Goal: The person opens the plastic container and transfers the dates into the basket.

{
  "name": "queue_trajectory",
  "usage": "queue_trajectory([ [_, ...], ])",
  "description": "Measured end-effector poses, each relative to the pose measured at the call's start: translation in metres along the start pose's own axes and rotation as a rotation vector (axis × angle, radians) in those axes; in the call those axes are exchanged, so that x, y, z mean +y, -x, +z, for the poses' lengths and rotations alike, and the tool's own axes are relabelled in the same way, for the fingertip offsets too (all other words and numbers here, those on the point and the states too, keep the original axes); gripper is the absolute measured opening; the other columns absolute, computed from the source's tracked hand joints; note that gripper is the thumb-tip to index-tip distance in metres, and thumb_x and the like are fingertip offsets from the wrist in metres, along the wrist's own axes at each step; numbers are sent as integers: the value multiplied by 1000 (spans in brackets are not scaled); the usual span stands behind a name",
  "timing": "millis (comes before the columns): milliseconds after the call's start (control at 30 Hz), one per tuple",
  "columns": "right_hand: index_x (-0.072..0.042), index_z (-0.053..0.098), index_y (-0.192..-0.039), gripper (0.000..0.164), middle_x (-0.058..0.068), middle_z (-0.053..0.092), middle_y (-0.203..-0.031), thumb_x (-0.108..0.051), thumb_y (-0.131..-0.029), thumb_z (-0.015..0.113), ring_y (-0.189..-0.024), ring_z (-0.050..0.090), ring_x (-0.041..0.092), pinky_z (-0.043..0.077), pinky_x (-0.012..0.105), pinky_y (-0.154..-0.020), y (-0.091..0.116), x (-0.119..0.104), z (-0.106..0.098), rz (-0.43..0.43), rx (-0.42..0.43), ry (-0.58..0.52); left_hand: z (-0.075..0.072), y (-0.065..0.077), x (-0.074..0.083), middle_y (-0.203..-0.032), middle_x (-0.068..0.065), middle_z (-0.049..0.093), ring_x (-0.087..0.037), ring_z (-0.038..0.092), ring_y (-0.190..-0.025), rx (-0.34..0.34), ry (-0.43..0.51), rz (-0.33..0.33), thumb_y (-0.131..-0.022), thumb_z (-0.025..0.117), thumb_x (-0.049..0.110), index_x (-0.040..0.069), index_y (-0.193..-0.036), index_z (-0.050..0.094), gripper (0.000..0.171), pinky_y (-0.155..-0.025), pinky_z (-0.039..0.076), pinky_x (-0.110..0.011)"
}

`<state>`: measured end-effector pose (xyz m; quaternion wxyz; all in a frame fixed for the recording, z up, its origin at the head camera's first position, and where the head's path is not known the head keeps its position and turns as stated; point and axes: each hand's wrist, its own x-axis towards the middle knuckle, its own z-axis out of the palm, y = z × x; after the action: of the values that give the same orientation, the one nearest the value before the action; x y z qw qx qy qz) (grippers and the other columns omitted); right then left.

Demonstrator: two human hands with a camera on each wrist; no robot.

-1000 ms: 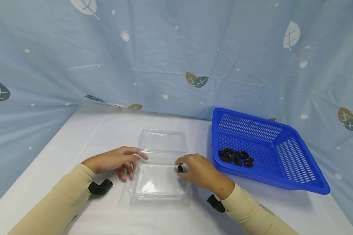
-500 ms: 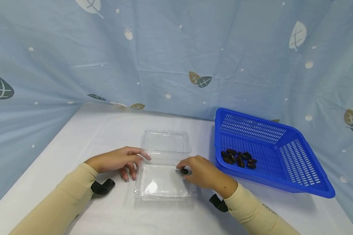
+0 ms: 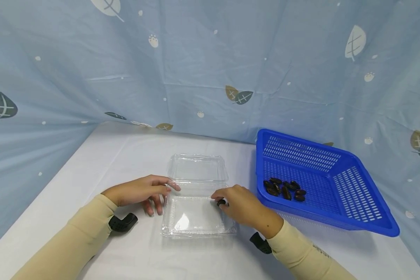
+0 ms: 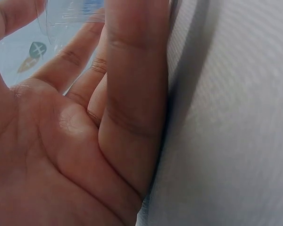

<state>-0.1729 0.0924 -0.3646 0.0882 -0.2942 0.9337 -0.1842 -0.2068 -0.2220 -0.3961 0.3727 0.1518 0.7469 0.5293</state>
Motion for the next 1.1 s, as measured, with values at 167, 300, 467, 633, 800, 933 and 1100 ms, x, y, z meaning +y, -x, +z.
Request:
queue_trajectory([
  [167,-8,75,-111,26,4,77,-105,0,-87,74,-97,73,19,60,34,-81,-1,1,2,-17,25,36,0,1,1,-95,-11,66,-20,69,-69,-11,0,12,-105,52,32,13,-139,55,39,-57,58,-31],
  [300,-8,76,-110,23,5,78,-104,-5,-86,76,-94,73,19,60,34,-80,-1,1,3,-14,56,99,1,1,1,-99,-13,65,-20,70,-69,-6,-7,4,-104,53,33,16,-138,56,38,-59,59,-33],
  [467,-8,77,-98,14,4,78,-92,-9,-84,79,-78,72,14,58,27,-67,1,1,2,-44,113,195,1,-1,1,-103,-14,64,-20,70,-69,-1,-13,8,-104,53,34,18,-139,56,38,-59,60,-34],
  [633,-11,77,-92,13,0,78,-85,-14,-81,83,-70,70,12,54,24,-59,2,2,2,-112,180,295,1,0,1,-102,-14,63,-20,70,-68,-2,-7,14,-105,52,34,16,-140,55,40,-57,59,-32],
  [800,-13,78,-94,12,-2,78,-89,-15,-83,82,-77,73,12,58,27,-65,3,4,-1,-121,210,248,0,-1,2,-103,-15,62,-20,69,-68,-7,0,24,-105,52,34,14,-140,54,41,-56,58,-30],
  [933,-14,77,-94,10,-4,78,-88,-15,-85,80,-76,73,11,58,26,-65,7,2,-9,-144,268,252,0,-3,1,-99,-14,65,-19,69,-64,-5,-4,29,-105,52,34,16,-139,56,39,-57,58,-31],
  [1100,-16,77,-95,11,-5,78,-89,-17,-85,80,-71,71,9,54,22,-59,12,-1,-24,-156,350,276,-1,-2,-1,-93,-14,69,-18,66,-58,-12,-8,32,-105,51,33,17,-138,56,37,-57,58,-32],
])
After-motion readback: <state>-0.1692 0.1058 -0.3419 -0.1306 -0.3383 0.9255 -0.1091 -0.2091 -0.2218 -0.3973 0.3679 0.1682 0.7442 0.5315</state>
